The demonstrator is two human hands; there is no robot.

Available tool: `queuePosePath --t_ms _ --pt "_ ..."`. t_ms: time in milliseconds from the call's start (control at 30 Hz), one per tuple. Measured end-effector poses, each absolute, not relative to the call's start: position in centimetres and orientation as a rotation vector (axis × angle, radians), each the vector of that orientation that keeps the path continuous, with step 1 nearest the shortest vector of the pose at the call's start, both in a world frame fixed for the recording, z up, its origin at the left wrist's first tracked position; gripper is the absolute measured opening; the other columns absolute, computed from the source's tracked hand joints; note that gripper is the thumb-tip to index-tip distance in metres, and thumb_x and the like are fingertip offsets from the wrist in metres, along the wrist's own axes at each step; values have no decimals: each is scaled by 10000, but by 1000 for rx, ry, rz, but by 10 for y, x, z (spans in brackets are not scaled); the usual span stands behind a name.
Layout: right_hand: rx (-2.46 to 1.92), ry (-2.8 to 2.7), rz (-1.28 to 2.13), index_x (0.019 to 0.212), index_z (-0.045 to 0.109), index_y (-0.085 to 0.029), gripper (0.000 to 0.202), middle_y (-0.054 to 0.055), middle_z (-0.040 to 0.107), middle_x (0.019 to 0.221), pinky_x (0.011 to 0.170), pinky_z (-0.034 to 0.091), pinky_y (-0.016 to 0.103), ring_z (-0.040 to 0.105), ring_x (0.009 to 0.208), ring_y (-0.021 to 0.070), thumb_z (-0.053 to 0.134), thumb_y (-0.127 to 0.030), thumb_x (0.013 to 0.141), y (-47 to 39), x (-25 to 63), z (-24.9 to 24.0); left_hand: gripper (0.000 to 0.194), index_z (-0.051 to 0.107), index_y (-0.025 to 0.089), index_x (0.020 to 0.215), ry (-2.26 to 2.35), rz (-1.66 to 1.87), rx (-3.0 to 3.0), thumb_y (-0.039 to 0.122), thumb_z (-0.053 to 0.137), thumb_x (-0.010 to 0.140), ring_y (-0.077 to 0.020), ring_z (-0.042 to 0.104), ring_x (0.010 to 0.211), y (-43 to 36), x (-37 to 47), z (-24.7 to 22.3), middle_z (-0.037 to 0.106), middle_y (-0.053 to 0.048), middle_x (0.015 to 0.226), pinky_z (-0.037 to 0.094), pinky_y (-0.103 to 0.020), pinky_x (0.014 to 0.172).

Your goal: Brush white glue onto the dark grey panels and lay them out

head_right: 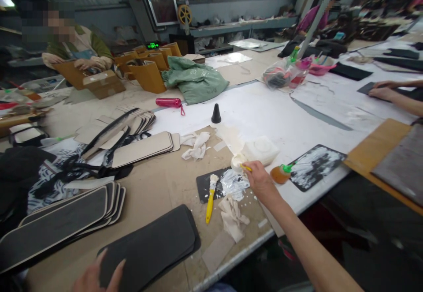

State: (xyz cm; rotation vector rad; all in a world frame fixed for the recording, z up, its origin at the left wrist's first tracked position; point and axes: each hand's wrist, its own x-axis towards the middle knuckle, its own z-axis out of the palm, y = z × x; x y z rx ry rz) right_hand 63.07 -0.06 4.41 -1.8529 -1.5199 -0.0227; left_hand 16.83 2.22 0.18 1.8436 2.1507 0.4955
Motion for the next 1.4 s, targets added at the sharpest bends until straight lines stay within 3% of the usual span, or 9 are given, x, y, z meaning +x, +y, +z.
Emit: queuePosePath --t_ms 100,200,333,567,700,833,967,1233,1400 --pt "-1906 -1361 -190 941 557 -177 240 86 588 886 815 439 376 552 853 205 387 -334 877 -4 630 49 465 537 173 1077 1628 448 1950 458 446 721 -267 576 926 29 249 17 601 -128 1018 453 -387 857" --pt "-1941 -1182 -287 900 566 -166 285 90 597 854 789 443 373 553 819 208 380 -381 879 0 630 43 377 525 147 1093 1281 271 1990 292 436 757 -237 579 925 40 332 21 610 -133 998 447 -346 822" --pt "-1982 -1027 -279 890 567 -155 364 95 595 825 736 457 355 557 784 210 378 -466 871 -1 625 26 329 511 68 1030 1276 -74 2013 185 498 723 -275 583 936 54 398 11 613 -194 974 426 -342 783" --pt "-1991 -880 -302 892 565 -182 345 67 599 850 714 467 326 566 789 193 426 -495 848 -25 609 25 249 496 107 960 1428 -323 2003 207 545 738 -240 593 914 61 420 -10 617 -167 980 404 -278 709" --pt "-1932 -752 -209 903 567 -185 325 63 598 854 706 478 326 577 781 189 457 -483 835 -22 608 27 78 515 148 809 1439 -288 1967 191 468 764 -199 601 762 63 415 -12 638 -106 802 374 -267 614" --pt "-1896 -673 -173 895 569 -177 335 65 592 850 692 483 321 573 768 183 453 -485 833 -11 611 23 110 461 180 632 1449 -127 1939 171 452 741 -153 555 610 68 408 -10 583 -31 620 341 -245 553" --pt "-1925 -694 -157 896 573 -180 319 62 592 836 744 475 346 568 799 192 457 -471 836 -14 612 20 110 473 187 640 1328 124 1855 262 485 719 -131 517 545 78 412 2 545 13 567 353 -230 535" --pt "-1868 -541 -19 936 558 -196 257 63 581 919 743 502 356 589 811 189 505 -421 823 -36 611 14 319 515 177 621 1254 396 1598 494 550 621 -112 467 498 98 433 46 509 27 531 360 -215 484" --pt "-1859 -522 -47 941 557 -194 246 65 582 888 730 506 350 594 815 194 509 -405 822 -35 609 20 320 528 170 631 1187 406 1659 488 557 647 -107 460 513 104 445 61 513 21 544 364 -208 492"
